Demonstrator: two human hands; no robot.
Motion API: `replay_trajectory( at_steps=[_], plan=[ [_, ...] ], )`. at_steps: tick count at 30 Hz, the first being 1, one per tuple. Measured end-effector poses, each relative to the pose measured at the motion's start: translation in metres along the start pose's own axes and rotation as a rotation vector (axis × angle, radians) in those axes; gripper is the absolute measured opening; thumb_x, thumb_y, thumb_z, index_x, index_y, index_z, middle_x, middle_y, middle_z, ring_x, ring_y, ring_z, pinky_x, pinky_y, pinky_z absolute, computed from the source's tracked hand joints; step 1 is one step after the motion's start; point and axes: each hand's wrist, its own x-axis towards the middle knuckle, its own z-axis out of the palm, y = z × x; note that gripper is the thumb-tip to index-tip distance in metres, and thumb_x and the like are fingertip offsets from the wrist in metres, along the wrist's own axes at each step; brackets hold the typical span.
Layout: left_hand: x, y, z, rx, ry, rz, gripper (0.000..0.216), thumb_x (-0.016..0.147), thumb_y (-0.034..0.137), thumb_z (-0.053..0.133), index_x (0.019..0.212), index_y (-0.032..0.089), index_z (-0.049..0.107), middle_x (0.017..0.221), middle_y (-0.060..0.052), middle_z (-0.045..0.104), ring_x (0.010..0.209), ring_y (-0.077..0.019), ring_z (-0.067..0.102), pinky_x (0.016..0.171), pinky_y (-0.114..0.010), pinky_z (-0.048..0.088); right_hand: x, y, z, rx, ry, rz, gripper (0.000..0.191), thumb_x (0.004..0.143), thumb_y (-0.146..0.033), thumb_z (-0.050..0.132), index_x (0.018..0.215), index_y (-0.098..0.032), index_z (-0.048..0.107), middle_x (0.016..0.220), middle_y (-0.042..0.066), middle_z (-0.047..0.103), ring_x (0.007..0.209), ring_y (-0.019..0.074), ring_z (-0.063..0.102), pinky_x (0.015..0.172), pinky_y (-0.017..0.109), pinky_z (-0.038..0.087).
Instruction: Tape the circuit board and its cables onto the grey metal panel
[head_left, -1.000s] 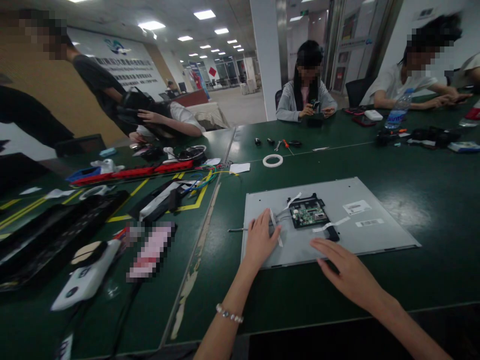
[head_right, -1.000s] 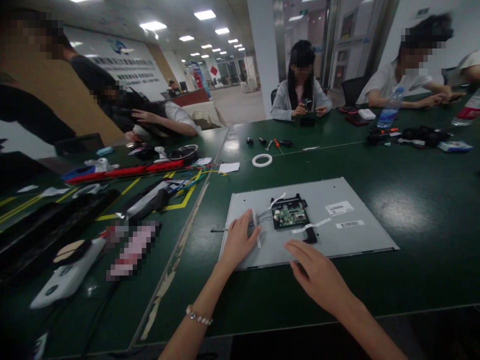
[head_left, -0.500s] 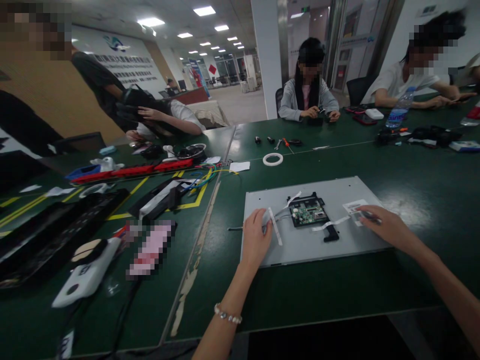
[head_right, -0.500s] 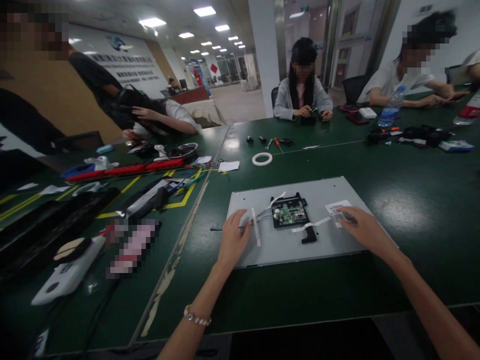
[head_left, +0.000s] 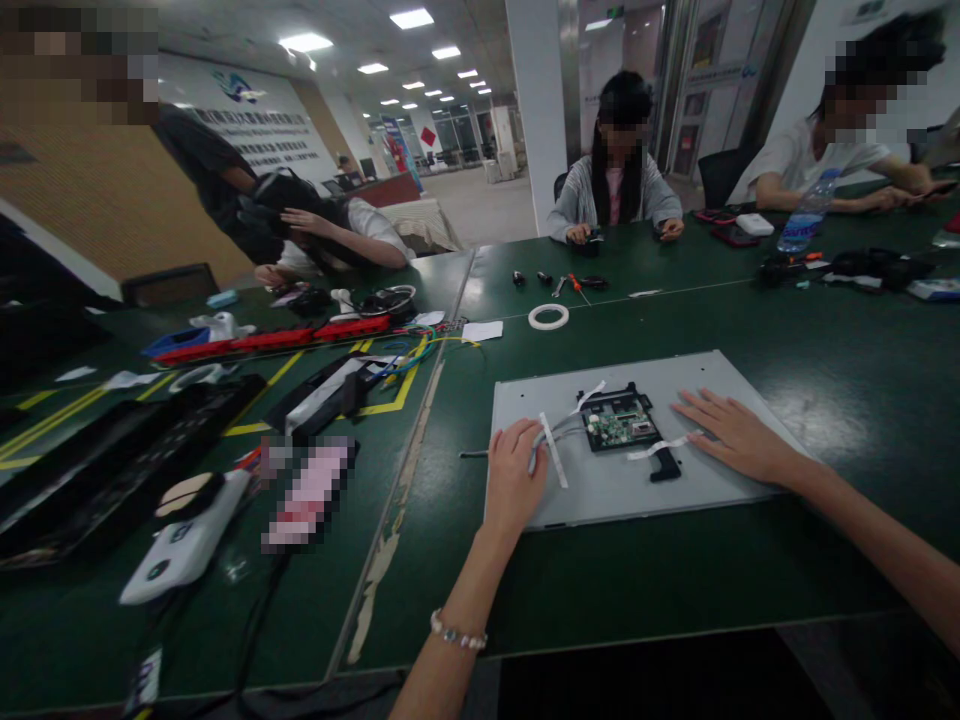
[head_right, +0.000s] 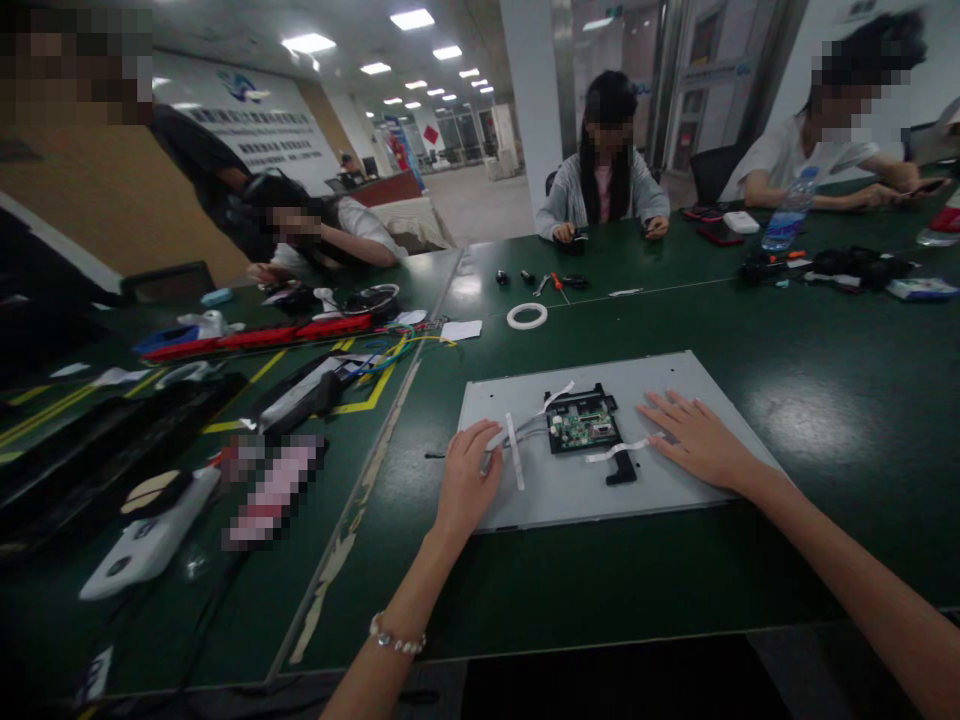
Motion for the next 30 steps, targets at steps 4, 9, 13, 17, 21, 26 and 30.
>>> replay_trajectory(
  at_steps=[4,9,13,17,21,26,30],
  plan=[
    [-0.002,-0.002,-0.002,0.012,0.028,-0.018,0.027,0.089,0.016,0.046,0.114,0.021,0.056,0.122,-0.007,0.060,0.120,-0.0197,0.050,0.108,-0.042,0.030,-0.008,0.003,0.004,-0.009,0.028,0.033,0.058,0.093,-0.055,0.029,0.147,-0.034,0.027,0.152,-0.001,0.022,0.139,0.0264,0.021,0.108,0.055,0.024],
    [-0.004,-0.003,-0.003,0.026,0.011,-0.047,0.027,0.089,0.016,0.045,0.112,0.021,0.057,0.122,-0.007,0.060,0.120,-0.0210,0.051,0.109,-0.045,0.029,-0.028,0.015,0.011,-0.034,0.034,0.074,0.058,0.092,-0.055,0.029,0.147,-0.034,0.028,0.152,-0.001,0.021,0.139,0.0280,0.020,0.107,0.057,0.026],
    [-0.002,-0.001,-0.004,0.027,0.009,-0.048,0.028,0.088,0.015,0.045,0.112,0.021,0.058,0.122,-0.007,0.060,0.119,-0.0212,0.051,0.109,-0.044,0.030,-0.043,0.018,0.005,-0.035,0.038,0.084,0.058,0.093,-0.053,0.029,0.147,-0.031,0.029,0.152,0.001,0.022,0.139,0.0284,0.021,0.105,0.060,0.027],
    [0.000,0.001,-0.005,0.020,0.017,-0.032,0.028,0.088,0.014,0.044,0.111,0.021,0.058,0.121,-0.007,0.060,0.118,-0.0209,0.051,0.108,-0.044,0.031,-0.043,-0.018,-0.025,-0.024,0.057,-0.072,0.063,0.091,-0.054,0.039,0.148,-0.030,0.027,0.152,0.002,0.021,0.140,0.0290,0.015,0.108,0.061,0.018],
    [0.001,-0.002,-0.004,0.012,0.030,-0.029,0.027,0.088,0.014,0.045,0.110,0.021,0.058,0.120,-0.007,0.060,0.118,-0.0203,0.051,0.108,-0.045,0.031,-0.021,-0.087,-0.047,0.068,-0.043,-0.423,0.071,0.082,-0.057,0.055,0.145,-0.037,0.030,0.152,-0.001,0.022,0.140,0.0317,0.016,0.109,0.064,0.007],
    [-0.001,-0.005,-0.004,0.025,0.043,-0.034,0.026,0.087,0.013,0.046,0.110,0.020,0.058,0.119,-0.007,0.060,0.116,-0.0210,0.053,0.107,-0.046,0.032,0.006,-0.131,-0.036,0.145,-0.158,-0.587,0.066,0.086,-0.058,0.049,0.145,-0.036,0.032,0.151,0.000,0.024,0.140,0.0319,0.015,0.110,0.062,0.001],
    [-0.003,-0.007,-0.003,0.024,0.048,-0.029,0.028,0.087,0.012,0.046,0.112,0.020,0.056,0.119,-0.008,0.061,0.115,-0.0210,0.053,0.106,-0.046,0.033,0.011,-0.128,-0.024,0.124,-0.149,-0.555,0.065,0.087,-0.058,0.046,0.146,-0.036,0.029,0.152,-0.001,0.020,0.140,0.0327,0.014,0.110,0.062,-0.001]
  ],
)
